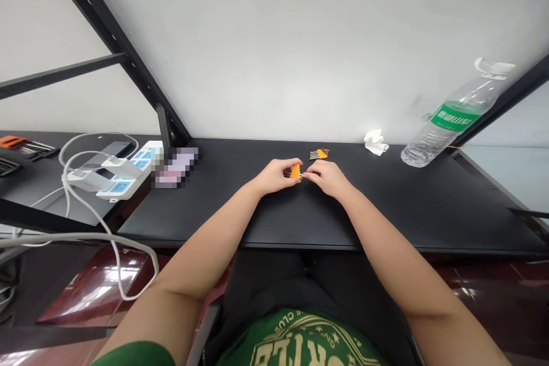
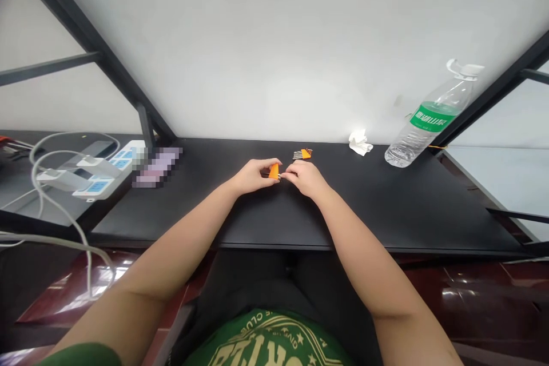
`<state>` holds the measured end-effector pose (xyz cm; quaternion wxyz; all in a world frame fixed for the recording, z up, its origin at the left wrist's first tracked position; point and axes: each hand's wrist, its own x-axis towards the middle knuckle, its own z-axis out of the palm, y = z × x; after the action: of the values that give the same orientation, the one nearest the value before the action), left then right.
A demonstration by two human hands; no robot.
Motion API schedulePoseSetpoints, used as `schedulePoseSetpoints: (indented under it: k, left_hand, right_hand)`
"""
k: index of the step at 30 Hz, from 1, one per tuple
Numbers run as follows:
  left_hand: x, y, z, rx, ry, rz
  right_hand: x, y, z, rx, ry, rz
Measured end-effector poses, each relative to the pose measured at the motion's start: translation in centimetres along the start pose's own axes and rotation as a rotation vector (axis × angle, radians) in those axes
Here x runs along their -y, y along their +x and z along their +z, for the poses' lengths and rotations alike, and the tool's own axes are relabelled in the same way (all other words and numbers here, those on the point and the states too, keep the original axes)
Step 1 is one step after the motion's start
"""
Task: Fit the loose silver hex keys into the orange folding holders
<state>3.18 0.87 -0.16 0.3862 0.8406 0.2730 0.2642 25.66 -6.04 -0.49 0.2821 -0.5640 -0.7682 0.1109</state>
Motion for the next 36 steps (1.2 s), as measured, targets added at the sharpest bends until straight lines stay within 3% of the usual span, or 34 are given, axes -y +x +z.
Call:
schedulePoseSetpoints:
  k: [8,17,20,23,27,36]
  left_hand:
    - [1.9,0.1,-1.7,-0.094,0.31,-0.02]
    - [2.5,0.1,-1.1,-0.088,0.287,-0.067]
    - [2.3,0.0,-1.0,-0.059,0.3,-0.069]
    - [1.8,-0.2,-0.8,-0.027,0.276,-0.057]
    - [1.2,-0.2,-0.5,-0.007,0.207,-0.037]
    - [0.5,0.0,-0.2,0.045,0.215,-0.016]
  right_hand:
    - [-0.3,-0.5,-0.8,0.187,-0.379,0.056]
    - [1.9,-1.0,-1.0,0.291,-0.451,0.138]
    - [1.9,-1.3,-1.2,0.282,-0.387,0.155]
    - [1.5,-1.2,-1.3,0.215,-0.18,0.152]
    - [0.7,-1.0,-1.1,0.138,0.063,0.014]
    - [1.5,-1.4,-0.3,0.147,-0.049,-0.095]
